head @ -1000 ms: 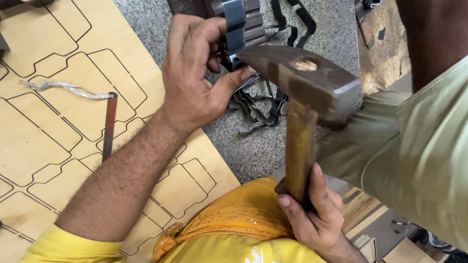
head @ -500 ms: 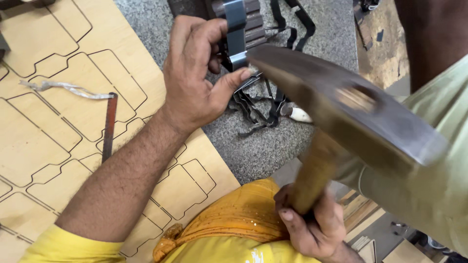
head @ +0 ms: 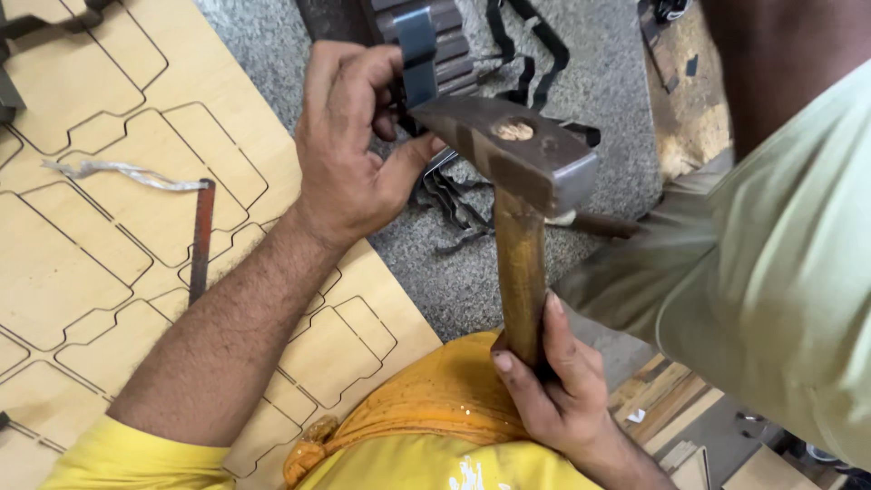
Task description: The person repeatedly picks up small metal strips from a wooden template, bends them using a manual press, and then hammers them on a metal anvil. The person cycles between these steps multiple times, handling each strip individually.
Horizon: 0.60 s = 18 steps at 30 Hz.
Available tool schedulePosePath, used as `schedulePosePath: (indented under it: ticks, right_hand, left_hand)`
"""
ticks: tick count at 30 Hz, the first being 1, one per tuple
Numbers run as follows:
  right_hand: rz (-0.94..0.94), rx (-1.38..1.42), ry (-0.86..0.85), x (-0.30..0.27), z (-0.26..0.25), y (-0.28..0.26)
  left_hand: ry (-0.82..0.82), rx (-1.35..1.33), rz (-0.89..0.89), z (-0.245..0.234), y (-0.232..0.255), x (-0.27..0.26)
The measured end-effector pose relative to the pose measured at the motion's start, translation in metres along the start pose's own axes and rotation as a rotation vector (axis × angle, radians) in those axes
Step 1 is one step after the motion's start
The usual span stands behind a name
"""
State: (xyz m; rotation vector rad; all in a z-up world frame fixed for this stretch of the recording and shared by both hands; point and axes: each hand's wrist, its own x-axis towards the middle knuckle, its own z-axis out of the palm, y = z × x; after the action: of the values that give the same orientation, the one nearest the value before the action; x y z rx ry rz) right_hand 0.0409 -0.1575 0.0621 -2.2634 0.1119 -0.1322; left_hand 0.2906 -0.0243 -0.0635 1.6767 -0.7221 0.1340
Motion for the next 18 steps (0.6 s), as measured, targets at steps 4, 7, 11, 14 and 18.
schedulePosePath:
  ticks: [4,7,11,14,18]
  right_hand:
    - [-0.047,0.027,0.015,0.001,-0.009,-0.002]
    - [-0.15,0.134,0.095,0.007,-0.004,-0.004]
    - [-0.038,0.151,0.096,0.007,0.005,0.001]
    - [0.062,0.114,0.044,0.001,-0.004,0.004]
    - [-0.076,0.11,0.099,-0.004,-0.006,0.003]
  left_hand:
    - [0.018,0.039,0.005,0.002,0.004,0.004]
    - [0.025,-0.01,-0.019,0.003,0.008,0.009]
    - [0.044,-0.001,-0.004,0.003,0.006,0.009]
    - [0.012,0.009,-0.037,0.0,0.008,0.006]
    - [-0.001,-0.002,-0.05,-0.002,0.009,0.006]
